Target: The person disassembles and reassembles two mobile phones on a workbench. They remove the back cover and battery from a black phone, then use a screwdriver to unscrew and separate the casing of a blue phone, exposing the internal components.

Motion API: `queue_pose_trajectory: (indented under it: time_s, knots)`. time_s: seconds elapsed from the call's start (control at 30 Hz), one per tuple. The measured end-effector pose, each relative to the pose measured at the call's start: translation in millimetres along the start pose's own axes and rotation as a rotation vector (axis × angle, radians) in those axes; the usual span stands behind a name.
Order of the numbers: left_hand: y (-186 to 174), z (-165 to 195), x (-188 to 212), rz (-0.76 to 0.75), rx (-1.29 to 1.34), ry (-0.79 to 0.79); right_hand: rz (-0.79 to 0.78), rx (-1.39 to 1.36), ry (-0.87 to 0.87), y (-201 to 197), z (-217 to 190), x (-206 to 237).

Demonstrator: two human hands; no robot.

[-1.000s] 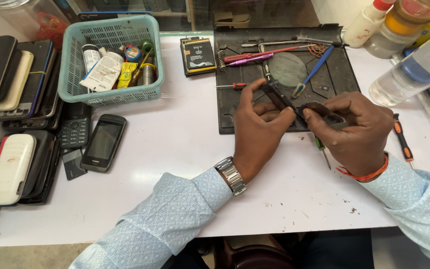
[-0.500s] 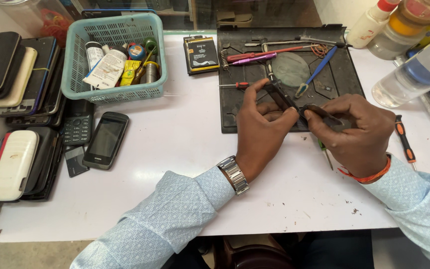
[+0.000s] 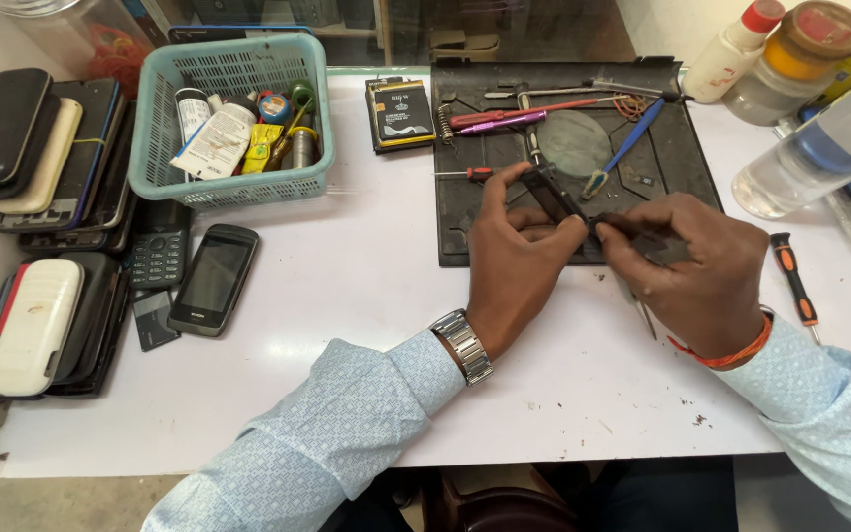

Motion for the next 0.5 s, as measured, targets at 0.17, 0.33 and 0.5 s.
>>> queue_pose_trajectory:
  time_s: [0.17, 0.33, 0.5]
  knots:
    - [1, 0, 0, -0.024, 0.030, -0.021, -0.123, -0.055, 0.132, 7, 14, -3]
    - [5, -7, -1, -0.071, 0.060, -0.056, -0.213, -0.204, 0.337, 14, 35, -3]
    - [13, -15, 0, -0.124, 0.163, -0.028, -0.341, -0.448, 0.485, 34, 42, 5]
Point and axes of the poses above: each hand's wrist, its own x-axis away from the middle knuckle, its own y-axis out of the palm, z = x × y, the point moved 8 cm from there along -x, towards the middle knuckle, and after that the axes turned 13 degrees about x, right-handed, at the moved point
